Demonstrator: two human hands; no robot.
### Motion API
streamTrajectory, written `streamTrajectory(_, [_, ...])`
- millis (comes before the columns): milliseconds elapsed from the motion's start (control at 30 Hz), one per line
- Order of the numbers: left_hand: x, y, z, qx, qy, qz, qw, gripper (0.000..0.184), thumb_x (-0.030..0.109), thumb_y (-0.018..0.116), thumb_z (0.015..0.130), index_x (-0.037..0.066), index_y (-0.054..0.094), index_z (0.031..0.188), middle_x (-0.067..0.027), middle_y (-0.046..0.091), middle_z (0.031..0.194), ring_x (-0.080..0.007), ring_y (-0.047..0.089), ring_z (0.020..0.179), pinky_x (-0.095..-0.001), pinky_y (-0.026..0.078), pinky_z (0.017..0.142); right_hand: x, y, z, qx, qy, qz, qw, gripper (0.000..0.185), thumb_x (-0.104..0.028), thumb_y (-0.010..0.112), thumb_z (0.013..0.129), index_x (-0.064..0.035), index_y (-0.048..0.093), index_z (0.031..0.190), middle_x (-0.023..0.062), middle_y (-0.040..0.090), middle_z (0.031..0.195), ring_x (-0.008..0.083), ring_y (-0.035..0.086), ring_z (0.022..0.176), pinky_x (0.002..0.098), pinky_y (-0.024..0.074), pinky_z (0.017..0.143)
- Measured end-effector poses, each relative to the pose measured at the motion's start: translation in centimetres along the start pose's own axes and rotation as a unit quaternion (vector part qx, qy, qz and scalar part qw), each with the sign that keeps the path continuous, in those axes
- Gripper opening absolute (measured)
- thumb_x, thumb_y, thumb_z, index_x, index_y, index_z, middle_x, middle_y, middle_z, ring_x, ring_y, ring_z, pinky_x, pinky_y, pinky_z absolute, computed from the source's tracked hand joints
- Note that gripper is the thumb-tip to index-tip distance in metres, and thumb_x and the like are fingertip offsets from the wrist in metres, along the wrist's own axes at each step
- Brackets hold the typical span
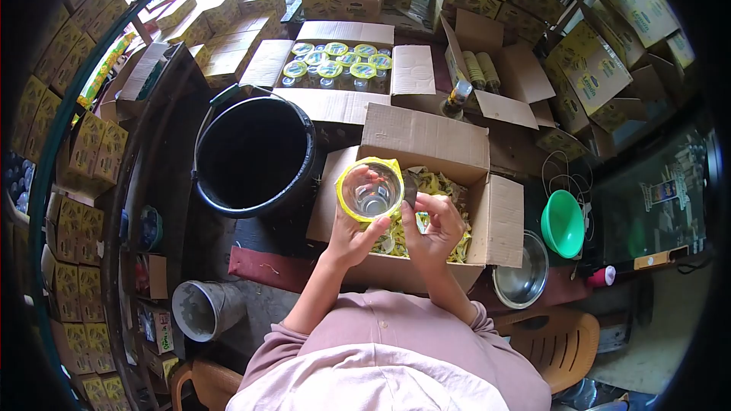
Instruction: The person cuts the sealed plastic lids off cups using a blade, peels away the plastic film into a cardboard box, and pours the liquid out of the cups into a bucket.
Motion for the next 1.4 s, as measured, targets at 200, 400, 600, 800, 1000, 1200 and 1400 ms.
streamTrajectory(200, [0.2,0.6,-0.2,0.006,0.02,0.021,1.0,0.07,0.016,0.068,0.073,0.004,0.026,0.128,-0.0116,0.039,0.117,-0.0204,0.042,0.111,-0.0327,0.035,0.094,-0.8,-0.1,0.0,0.024,-0.018,-0.042,0.999,0.022,0.005,0.069,0.066,-0.0031,0.062,0.085,0.0068,0.059,0.066,0.014,0.059,0.058,0.0243,0.0447,0.053])
streamTrajectory(400, [0.6,1.2,-0.5,-0.016,0.026,0.061,0.998,0.07,0.018,0.069,0.073,0.004,0.027,0.127,-0.0116,0.039,0.116,-0.0204,0.042,0.11,-0.0331,0.035,0.094,-0.7,-0.2,0.4,0.036,-0.035,-0.069,0.996,0.021,0.005,0.069,0.065,-0.0024,0.062,0.084,0.0073,0.059,0.067,0.0143,0.058,0.058,0.0242,0.0445,0.053])
streamTrajectory(600, [0.1,0.8,-0.3,-0.022,0.002,-0.061,0.998,0.067,0.019,0.064,0.076,0.004,0.026,0.129,-0.0096,0.04,0.117,-0.0195,0.041,0.112,-0.0322,0.032,0.096,0.6,-0.9,0.6,0.04,0.022,0.007,0.999,0.02,0.006,0.068,0.066,-0.0015,0.062,0.083,0.0067,0.059,0.066,0.0129,0.058,0.06,0.0234,0.0437,0.055])
streamTrajectory(800, [0.7,1.0,-0.2,-0.025,0.02,-0.073,0.997,0.067,0.02,0.063,0.078,0.004,0.024,0.13,-0.0094,0.04,0.117,-0.0193,0.04,0.113,-0.0323,0.031,0.097,-1.0,-0.5,0.3,0.011,-0.013,0.007,1.0,0.018,0.005,0.069,0.066,-0.0016,0.062,0.082,0.0061,0.058,0.064,0.0114,0.056,0.057,0.0221,0.0418,0.05])
streamTrajectory(1000, [0.9,1.2,-0.3,-0.028,0.021,-0.05,0.998,0.069,0.019,0.063,0.078,0.004,0.022,0.131,-0.0096,0.039,0.118,-0.0199,0.04,0.113,-0.0326,0.031,0.097,-1.2,-0.5,0.0,0.015,-0.013,-0.008,1.0,0.018,0.005,0.069,0.066,-0.0014,0.062,0.081,0.0067,0.058,0.064,0.0121,0.057,0.056,0.0228,0.0408,0.048])
streamTrajectory(1200, [0.5,1.6,-0.8,-0.038,0.01,-0.009,0.999,0.071,0.019,0.067,0.076,0.004,0.023,0.13,-0.0102,0.039,0.119,-0.0204,0.04,0.114,-0.0329,0.032,0.097,-2.0,-0.9,0.6,0.037,-0.051,-0.046,0.997,0.019,0.006,0.068,0.066,-0.0014,0.062,0.082,0.0068,0.058,0.065,0.0136,0.057,0.057,0.0237,0.0429,0.051])
streamTrajectory(1400, [0.8,1.5,-0.9,-0.043,0.006,-0.007,0.999,0.072,0.022,0.069,0.074,0.005,0.025,0.128,-0.0104,0.039,0.118,-0.0204,0.041,0.113,-0.0333,0.034,0.096,-1.4,-1.1,0.6,0.015,-0.03,-0.004,0.999,0.02,0.007,0.068,0.064,-0.0009,0.062,0.082,0.0074,0.058,0.065,0.0139,0.058,0.058,0.0241,0.0439,0.053])
Point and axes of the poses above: each hand's wrist, its own z-axis towards the middle knuckle, its own y-axis out of the palm, x = y × z, the point moved 8 cm from there along z, towards the middle knuckle
